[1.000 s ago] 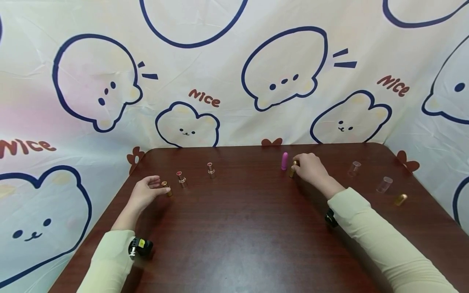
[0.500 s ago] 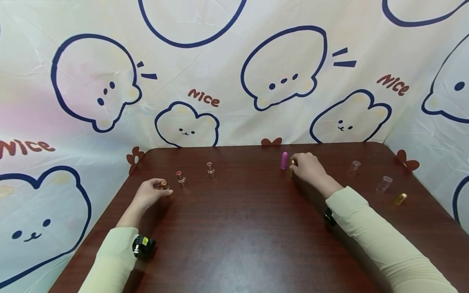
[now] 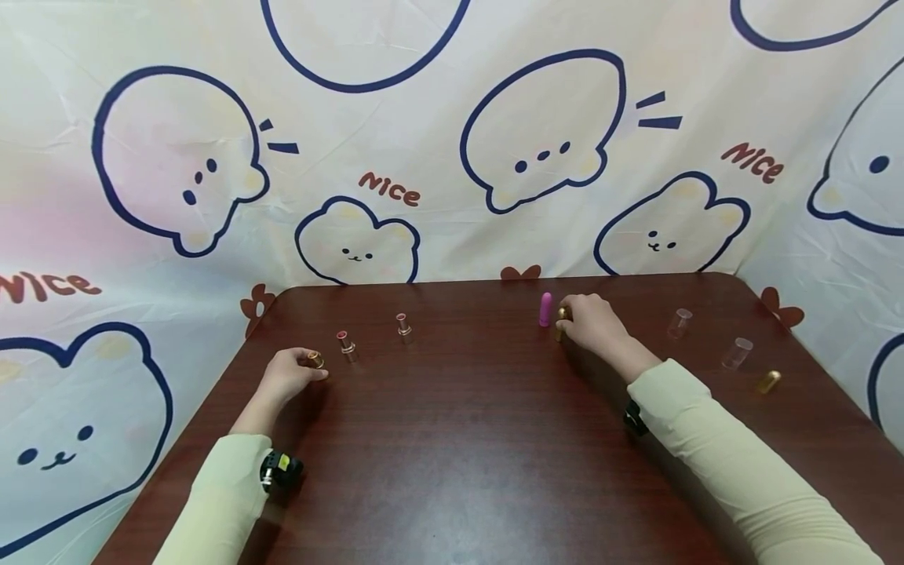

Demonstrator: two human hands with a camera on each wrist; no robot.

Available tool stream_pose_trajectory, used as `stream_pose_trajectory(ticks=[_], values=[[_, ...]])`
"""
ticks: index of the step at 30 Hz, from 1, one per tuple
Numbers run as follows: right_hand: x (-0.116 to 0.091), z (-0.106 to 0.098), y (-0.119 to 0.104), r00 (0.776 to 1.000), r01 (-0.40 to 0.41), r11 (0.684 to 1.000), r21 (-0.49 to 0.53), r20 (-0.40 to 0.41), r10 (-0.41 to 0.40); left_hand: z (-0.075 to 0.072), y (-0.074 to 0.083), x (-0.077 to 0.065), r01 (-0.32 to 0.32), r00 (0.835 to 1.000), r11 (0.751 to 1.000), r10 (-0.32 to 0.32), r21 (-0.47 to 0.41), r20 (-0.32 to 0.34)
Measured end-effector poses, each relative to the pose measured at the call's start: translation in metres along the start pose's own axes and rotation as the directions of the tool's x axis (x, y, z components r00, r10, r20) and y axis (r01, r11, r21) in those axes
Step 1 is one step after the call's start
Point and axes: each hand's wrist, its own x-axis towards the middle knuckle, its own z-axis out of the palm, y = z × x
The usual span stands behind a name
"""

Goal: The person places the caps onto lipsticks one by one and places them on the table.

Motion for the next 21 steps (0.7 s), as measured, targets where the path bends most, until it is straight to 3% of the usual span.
stream_pose_trajectory(ticks=[21], values=[[-0.026,-0.026,-0.003,0.999,-0.011,0.999,0.048,-0.041,0.013,0.0,-0.002,0.001,-0.018,1.0,0.999,0.018,0.048,-0.002]])
